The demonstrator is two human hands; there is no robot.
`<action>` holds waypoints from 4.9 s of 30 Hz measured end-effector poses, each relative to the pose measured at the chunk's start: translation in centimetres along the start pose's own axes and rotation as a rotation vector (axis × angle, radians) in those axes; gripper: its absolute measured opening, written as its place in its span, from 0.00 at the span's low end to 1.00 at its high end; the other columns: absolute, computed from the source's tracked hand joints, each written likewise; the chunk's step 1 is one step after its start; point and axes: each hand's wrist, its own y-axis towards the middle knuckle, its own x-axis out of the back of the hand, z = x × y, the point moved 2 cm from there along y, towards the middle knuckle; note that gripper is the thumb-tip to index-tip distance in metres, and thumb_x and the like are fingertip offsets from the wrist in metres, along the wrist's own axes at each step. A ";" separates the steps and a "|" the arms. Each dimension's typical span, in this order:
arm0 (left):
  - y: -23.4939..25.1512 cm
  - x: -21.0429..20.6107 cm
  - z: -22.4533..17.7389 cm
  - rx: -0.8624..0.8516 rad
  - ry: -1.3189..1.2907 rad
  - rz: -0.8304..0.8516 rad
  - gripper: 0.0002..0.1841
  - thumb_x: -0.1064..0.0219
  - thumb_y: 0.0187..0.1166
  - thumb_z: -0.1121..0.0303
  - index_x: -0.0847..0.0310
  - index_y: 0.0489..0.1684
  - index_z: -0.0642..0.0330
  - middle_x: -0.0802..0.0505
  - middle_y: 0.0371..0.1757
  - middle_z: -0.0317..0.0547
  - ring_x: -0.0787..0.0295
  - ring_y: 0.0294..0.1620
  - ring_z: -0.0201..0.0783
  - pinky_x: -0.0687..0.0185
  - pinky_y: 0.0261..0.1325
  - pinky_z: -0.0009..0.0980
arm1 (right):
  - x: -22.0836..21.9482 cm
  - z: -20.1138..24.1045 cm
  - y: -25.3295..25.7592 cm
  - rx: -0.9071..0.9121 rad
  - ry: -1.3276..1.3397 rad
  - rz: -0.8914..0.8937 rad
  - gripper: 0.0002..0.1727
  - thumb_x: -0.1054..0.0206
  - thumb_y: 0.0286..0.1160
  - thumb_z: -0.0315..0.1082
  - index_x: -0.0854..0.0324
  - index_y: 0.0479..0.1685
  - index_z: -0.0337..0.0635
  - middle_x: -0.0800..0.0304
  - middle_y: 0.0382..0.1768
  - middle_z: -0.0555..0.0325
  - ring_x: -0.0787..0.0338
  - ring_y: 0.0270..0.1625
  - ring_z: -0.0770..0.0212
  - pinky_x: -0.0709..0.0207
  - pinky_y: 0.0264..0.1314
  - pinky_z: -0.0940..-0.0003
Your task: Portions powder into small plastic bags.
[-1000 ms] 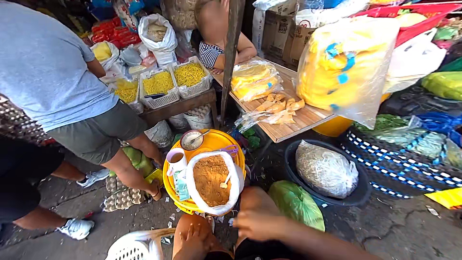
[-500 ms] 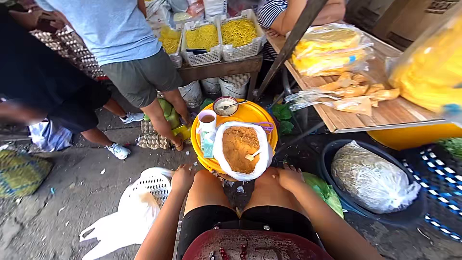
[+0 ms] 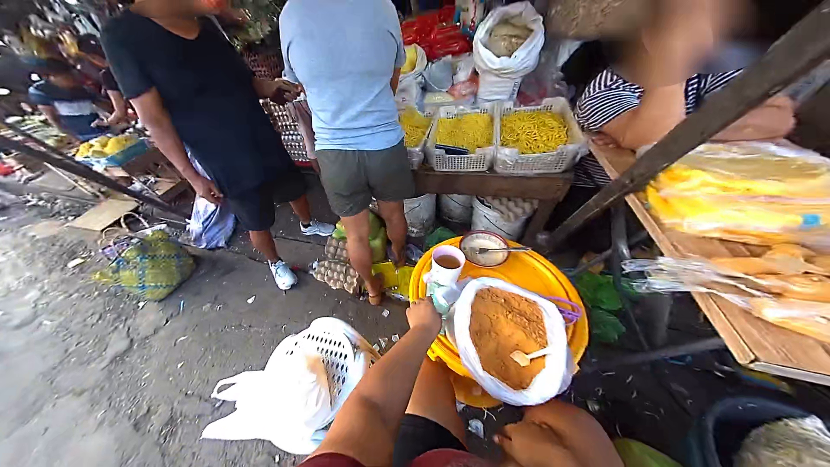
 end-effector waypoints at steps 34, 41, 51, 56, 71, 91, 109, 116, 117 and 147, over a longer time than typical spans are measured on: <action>-15.9 3.0 0.0 -0.953 -0.578 -0.249 0.16 0.50 0.77 0.77 0.14 0.47 0.70 0.08 0.41 0.48 0.11 0.41 0.31 0.14 0.51 0.33 | -1.3 -1.1 0.0 0.439 0.582 -0.108 0.23 0.39 0.89 0.40 0.22 0.75 0.34 0.13 0.65 0.36 0.14 0.69 0.43 0.29 0.78 0.46; -17.9 -0.8 -2.0 -1.007 -0.190 0.343 0.17 0.38 0.88 0.62 0.12 0.52 0.70 0.06 0.47 0.59 0.07 0.49 0.51 0.15 0.61 0.51 | 0.9 -1.6 -7.2 0.811 1.279 -0.659 0.31 0.30 0.74 0.33 0.29 0.78 0.33 0.06 0.56 0.54 0.05 0.55 0.61 0.11 0.61 0.60; -18.0 -0.3 -2.4 -0.895 -0.206 0.224 0.17 0.37 0.86 0.60 0.13 0.47 0.68 0.08 0.41 0.56 0.09 0.43 0.48 0.15 0.54 0.46 | 0.6 -1.9 -8.6 0.657 1.237 -0.756 0.23 0.31 0.74 0.25 0.20 0.69 0.30 0.05 0.52 0.53 0.05 0.53 0.62 0.11 0.61 0.64; -18.2 -0.4 -2.0 -0.900 -0.213 0.192 0.17 0.37 0.87 0.59 0.13 0.46 0.68 0.08 0.41 0.56 0.10 0.43 0.46 0.16 0.54 0.45 | 0.8 -1.4 -8.2 0.539 1.149 -0.920 0.14 0.34 0.74 0.22 0.13 0.57 0.32 0.03 0.44 0.57 0.04 0.45 0.70 0.10 0.56 0.72; -18.4 -1.5 -1.6 -0.911 -0.298 0.206 0.17 0.40 0.89 0.61 0.15 0.46 0.71 0.08 0.40 0.58 0.09 0.41 0.48 0.15 0.53 0.46 | 0.1 -1.4 -8.3 0.577 0.887 -1.104 0.13 0.33 0.76 0.32 0.11 0.54 0.36 0.06 0.48 0.57 0.08 0.48 0.74 0.14 0.56 0.77; -18.3 -1.5 -1.8 -0.984 -0.239 0.423 0.15 0.32 0.83 0.64 0.13 0.50 0.72 0.08 0.47 0.60 0.09 0.51 0.47 0.17 0.63 0.43 | 1.1 -0.2 -9.7 0.577 0.733 -0.943 0.10 0.33 0.80 0.34 0.08 0.44 0.37 0.05 0.41 0.52 0.08 0.45 0.64 0.16 0.55 0.68; -18.7 -1.8 -1.4 -1.066 -0.425 0.124 0.14 0.39 0.87 0.68 0.12 0.40 0.70 0.07 0.38 0.52 0.10 0.43 0.37 0.16 0.57 0.34 | 2.3 0.8 -10.4 0.575 0.852 -1.064 0.09 0.29 0.75 0.36 0.09 0.40 0.39 0.06 0.35 0.60 0.11 0.38 0.78 0.18 0.46 0.83; -18.9 -2.2 -1.7 -1.029 -0.240 0.132 0.16 0.43 0.89 0.67 0.10 0.44 0.69 0.05 0.42 0.55 0.06 0.49 0.47 0.14 0.61 0.46 | 2.1 0.9 -10.9 0.592 0.769 -1.190 0.09 0.31 0.76 0.35 0.09 0.43 0.39 0.07 0.42 0.55 0.10 0.48 0.72 0.17 0.56 0.80; -18.9 -2.4 -1.7 -1.050 -0.274 0.093 0.16 0.42 0.88 0.66 0.11 0.39 0.69 0.06 0.38 0.54 0.06 0.44 0.45 0.13 0.56 0.44 | 2.1 1.0 -11.0 0.590 0.800 -1.153 0.11 0.30 0.76 0.37 0.10 0.47 0.37 0.07 0.45 0.53 0.09 0.50 0.70 0.16 0.58 0.77; -18.5 -5.4 -1.2 -1.190 -0.374 0.042 0.11 0.26 0.75 0.67 0.13 0.30 0.67 0.08 0.31 0.48 0.09 0.38 0.36 0.14 0.49 0.31 | 2.5 -0.2 -11.4 0.941 1.209 -0.971 0.07 0.21 0.66 0.29 0.14 0.36 0.46 0.11 0.34 0.72 0.14 0.38 0.81 0.18 0.44 0.83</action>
